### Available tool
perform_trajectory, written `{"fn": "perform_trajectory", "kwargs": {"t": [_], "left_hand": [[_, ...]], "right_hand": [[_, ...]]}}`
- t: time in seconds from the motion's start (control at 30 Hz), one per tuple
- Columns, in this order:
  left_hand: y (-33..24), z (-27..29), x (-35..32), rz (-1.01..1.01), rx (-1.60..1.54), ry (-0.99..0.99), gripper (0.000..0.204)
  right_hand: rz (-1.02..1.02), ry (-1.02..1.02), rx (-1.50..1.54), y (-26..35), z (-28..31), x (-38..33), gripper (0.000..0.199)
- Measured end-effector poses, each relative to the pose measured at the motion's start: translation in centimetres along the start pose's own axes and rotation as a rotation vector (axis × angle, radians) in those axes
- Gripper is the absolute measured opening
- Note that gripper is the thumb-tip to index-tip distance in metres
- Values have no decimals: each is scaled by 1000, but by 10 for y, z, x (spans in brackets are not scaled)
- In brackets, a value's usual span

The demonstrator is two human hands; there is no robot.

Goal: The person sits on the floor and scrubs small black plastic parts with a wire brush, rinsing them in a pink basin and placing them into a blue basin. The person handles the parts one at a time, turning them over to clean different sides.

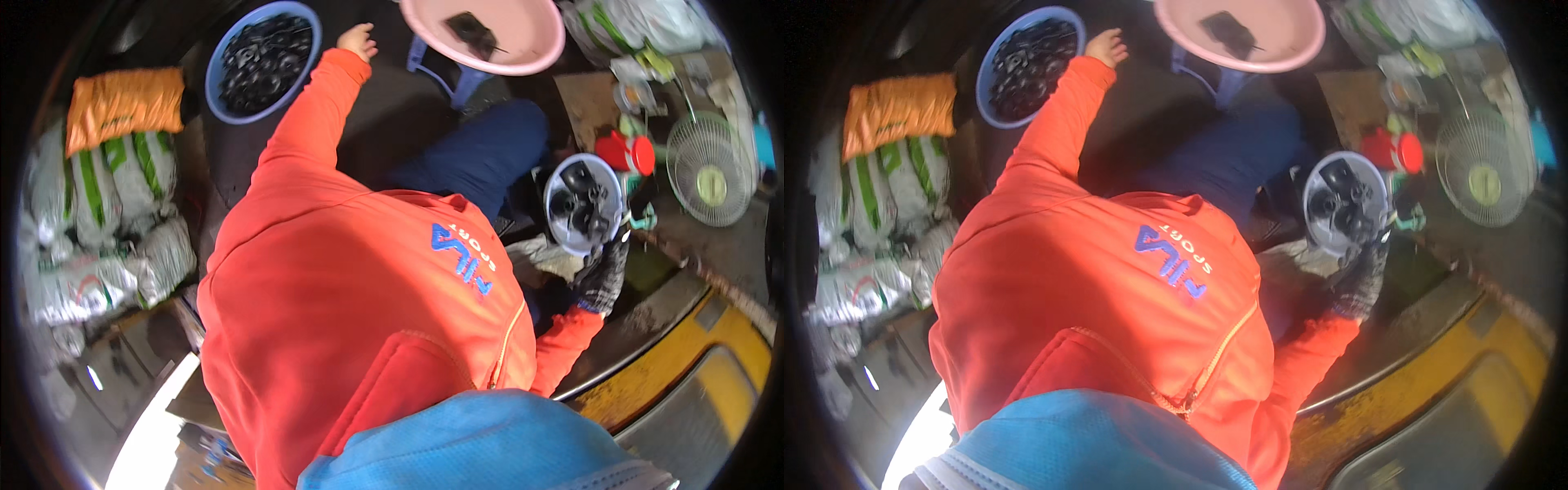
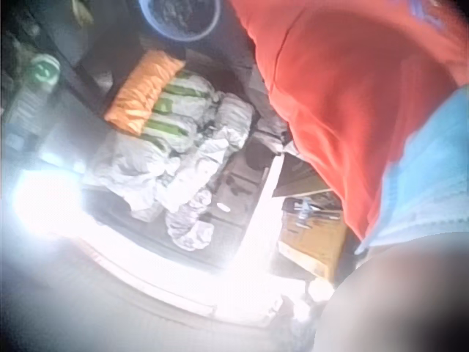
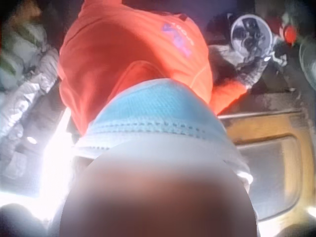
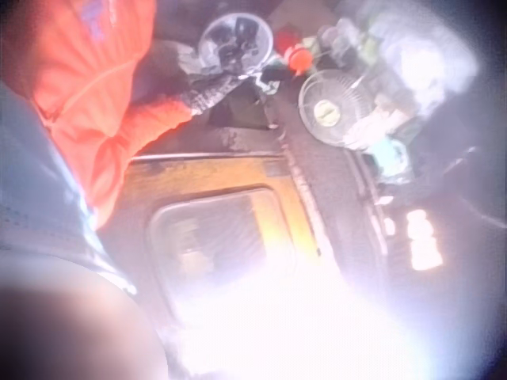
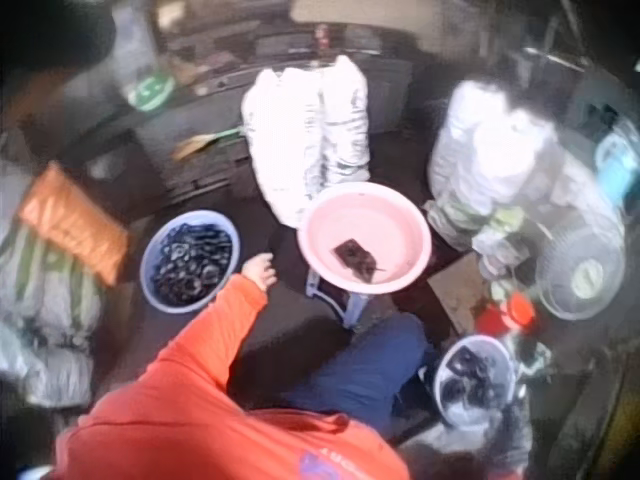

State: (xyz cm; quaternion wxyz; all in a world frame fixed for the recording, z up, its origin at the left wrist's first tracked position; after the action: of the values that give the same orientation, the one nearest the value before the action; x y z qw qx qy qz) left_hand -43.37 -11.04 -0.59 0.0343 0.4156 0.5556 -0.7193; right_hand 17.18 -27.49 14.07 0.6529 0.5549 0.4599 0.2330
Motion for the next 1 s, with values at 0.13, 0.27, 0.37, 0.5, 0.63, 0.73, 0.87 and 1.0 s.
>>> {"fn": "perform_trajectory", "kwargs": {"t": [0.13, 0.27, 0.37, 0.5, 0.63, 0.73, 0.87, 1.0], "left_hand": [[54, -123, -114, -162, 1, 467, 43], [119, -217, -250, -350, 203, 1061, 26], [186, -265, -322, -490, 562, 1483, 31], [282, -305, -350, -1295, 1295, 1516, 52], [348, -309, -331, -1471, 1340, 1506, 75], [354, -314, -319, -1267, 1180, 1429, 69], [304, -303, -337, -1293, 917, 1459, 58], [225, -268, -383, -1002, 373, 1592, 55]], "right_hand": [[117, -136, -31, 13, 14, 4, 54], [-80, -490, 483, -3, 56, 19, 29], [-62, -580, 623, -12, 80, 24, 26], [-9, -540, 628, -6, 89, 23, 19], [-70, -657, 575, 0, 84, 20, 23], [-123, -691, 422, 3, 85, 18, 33], [-187, -531, -139, -4, 92, 20, 35], [116, -299, -866, -21, 84, 21, 39]]}}
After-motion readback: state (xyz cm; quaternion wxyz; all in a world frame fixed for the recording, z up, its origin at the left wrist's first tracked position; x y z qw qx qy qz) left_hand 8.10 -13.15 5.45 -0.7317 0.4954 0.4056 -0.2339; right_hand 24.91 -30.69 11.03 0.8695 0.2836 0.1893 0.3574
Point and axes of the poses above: each hand's wrist, its own x-axis towards the middle knuckle, its own z-axis out of the back of the hand, y = z × x, the point moved 4 cm from there along x, towards the middle knuckle, and after that the axes turned 13 degrees about -y, right-handed, at the moved point
